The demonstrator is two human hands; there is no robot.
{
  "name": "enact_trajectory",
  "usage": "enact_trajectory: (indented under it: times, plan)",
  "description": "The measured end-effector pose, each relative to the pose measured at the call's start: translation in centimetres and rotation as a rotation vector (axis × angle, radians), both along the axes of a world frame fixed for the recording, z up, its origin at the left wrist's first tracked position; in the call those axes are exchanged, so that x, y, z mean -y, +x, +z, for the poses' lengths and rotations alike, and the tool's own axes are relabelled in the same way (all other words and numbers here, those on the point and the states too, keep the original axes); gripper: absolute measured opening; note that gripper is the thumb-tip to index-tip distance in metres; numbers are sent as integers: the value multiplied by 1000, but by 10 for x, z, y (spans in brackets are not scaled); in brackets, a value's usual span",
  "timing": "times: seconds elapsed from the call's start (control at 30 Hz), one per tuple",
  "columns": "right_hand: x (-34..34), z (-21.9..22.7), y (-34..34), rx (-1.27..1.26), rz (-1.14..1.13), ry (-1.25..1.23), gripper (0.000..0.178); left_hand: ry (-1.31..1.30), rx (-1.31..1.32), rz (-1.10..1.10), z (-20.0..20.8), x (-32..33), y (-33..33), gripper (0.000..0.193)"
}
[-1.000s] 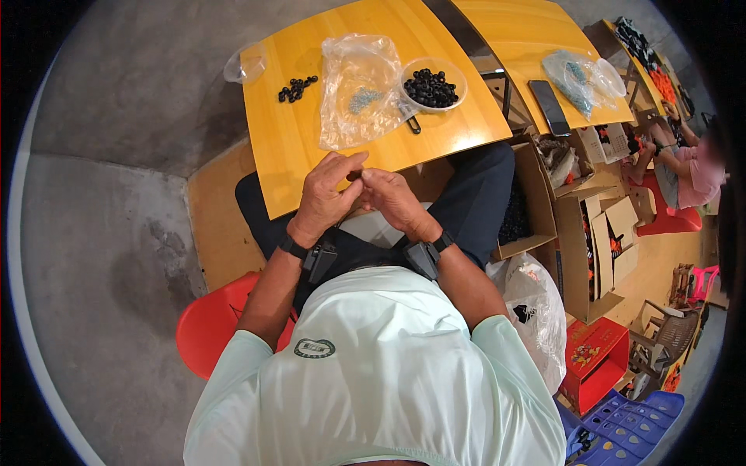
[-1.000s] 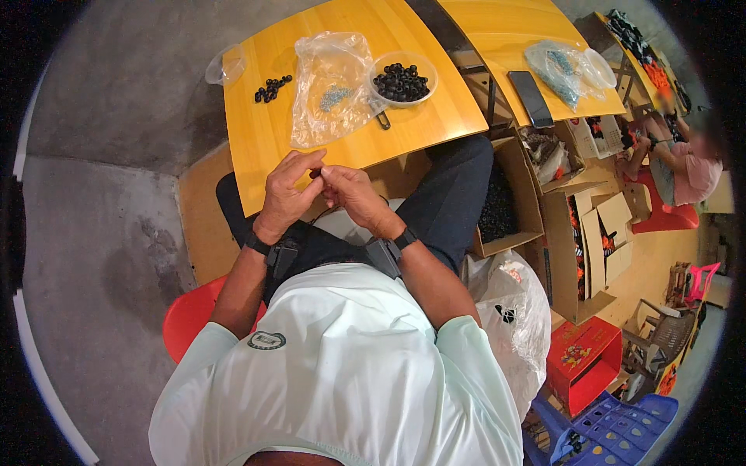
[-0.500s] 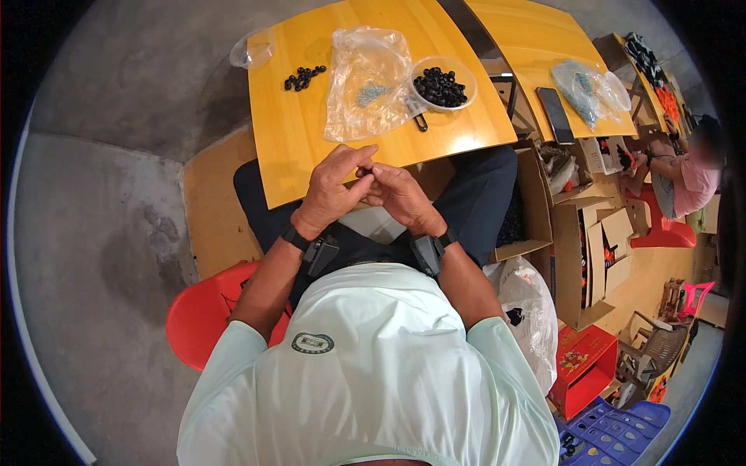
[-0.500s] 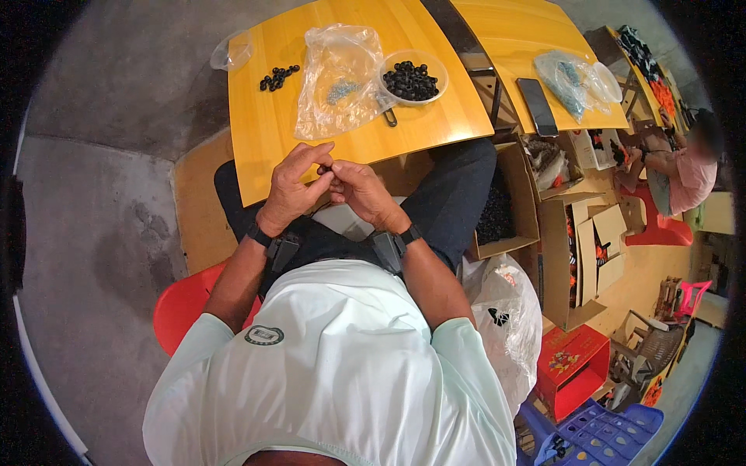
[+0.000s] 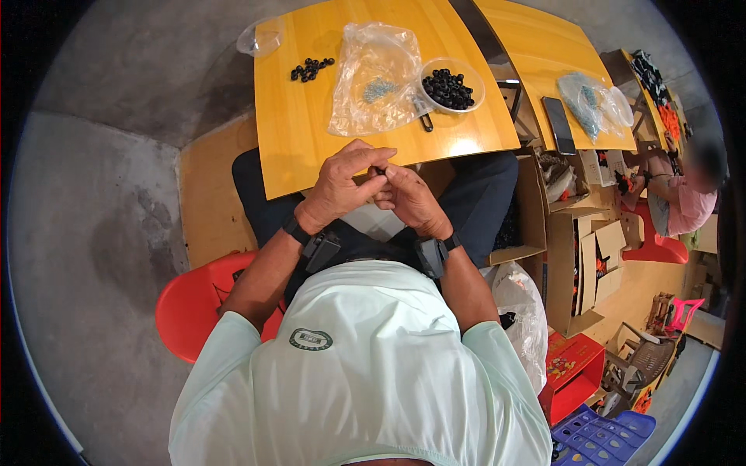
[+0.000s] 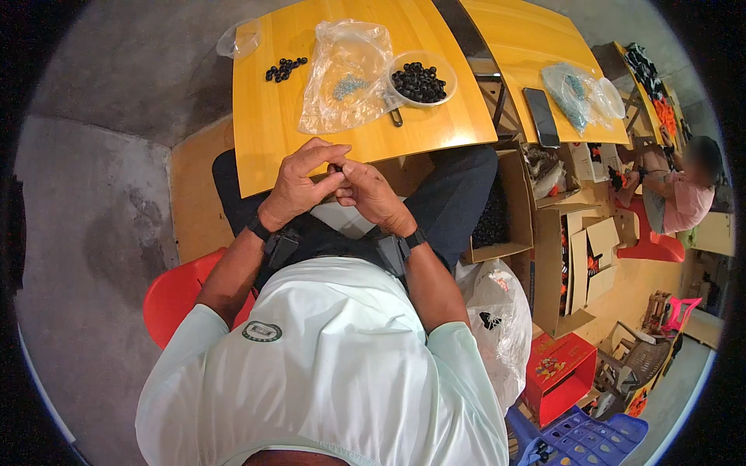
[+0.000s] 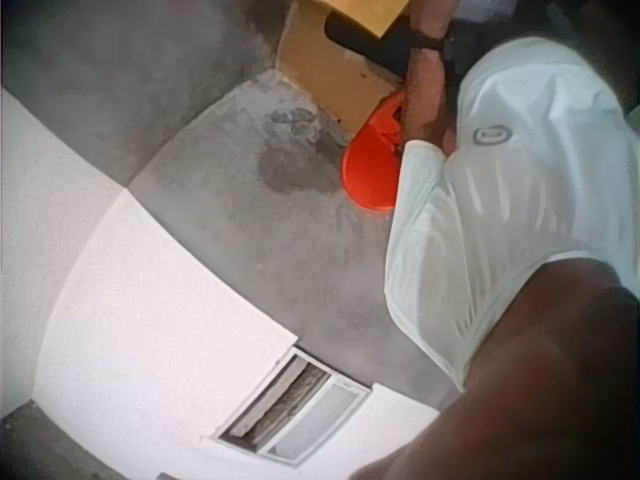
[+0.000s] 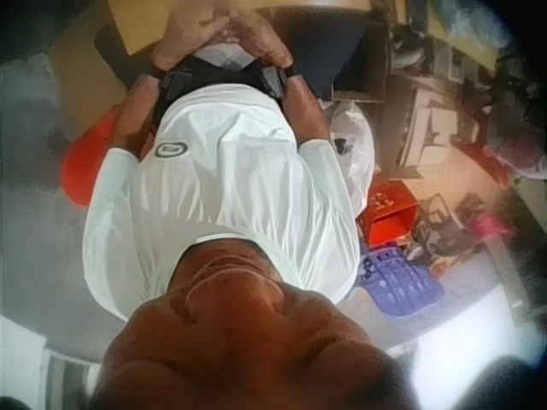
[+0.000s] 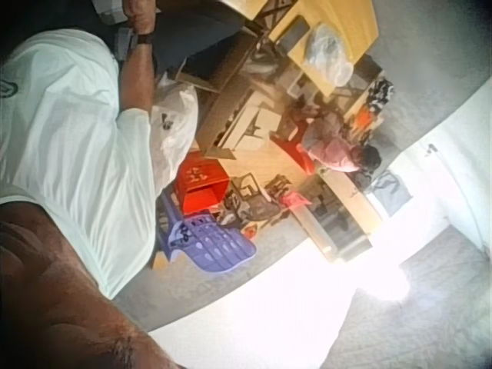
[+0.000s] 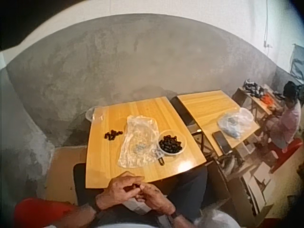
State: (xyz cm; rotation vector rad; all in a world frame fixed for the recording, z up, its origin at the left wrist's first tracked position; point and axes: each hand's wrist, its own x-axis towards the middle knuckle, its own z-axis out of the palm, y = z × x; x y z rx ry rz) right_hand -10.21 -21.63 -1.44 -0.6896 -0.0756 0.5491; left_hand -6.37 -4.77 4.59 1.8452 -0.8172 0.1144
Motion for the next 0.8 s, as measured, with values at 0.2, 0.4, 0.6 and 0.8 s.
enact_trajectory:
  times: [0.2, 0.4, 0.6, 0.8]
  plan:
    - [-1, 0, -2, -48, -105, 56, 38, 6, -53, -35, 0, 4, 5, 42]
    - [1, 6, -1, 4, -46, -14, 36, -45, -152, -40, -1, 1, 3, 39]
    - [7, -4, -1, -52, 3, -15, 32, 84, -269, -168, -7, -5, 17, 26]
    - [10, -5, 0, -69, 51, 55, 30, 110, -405, -280, 2, -8, 22, 21]
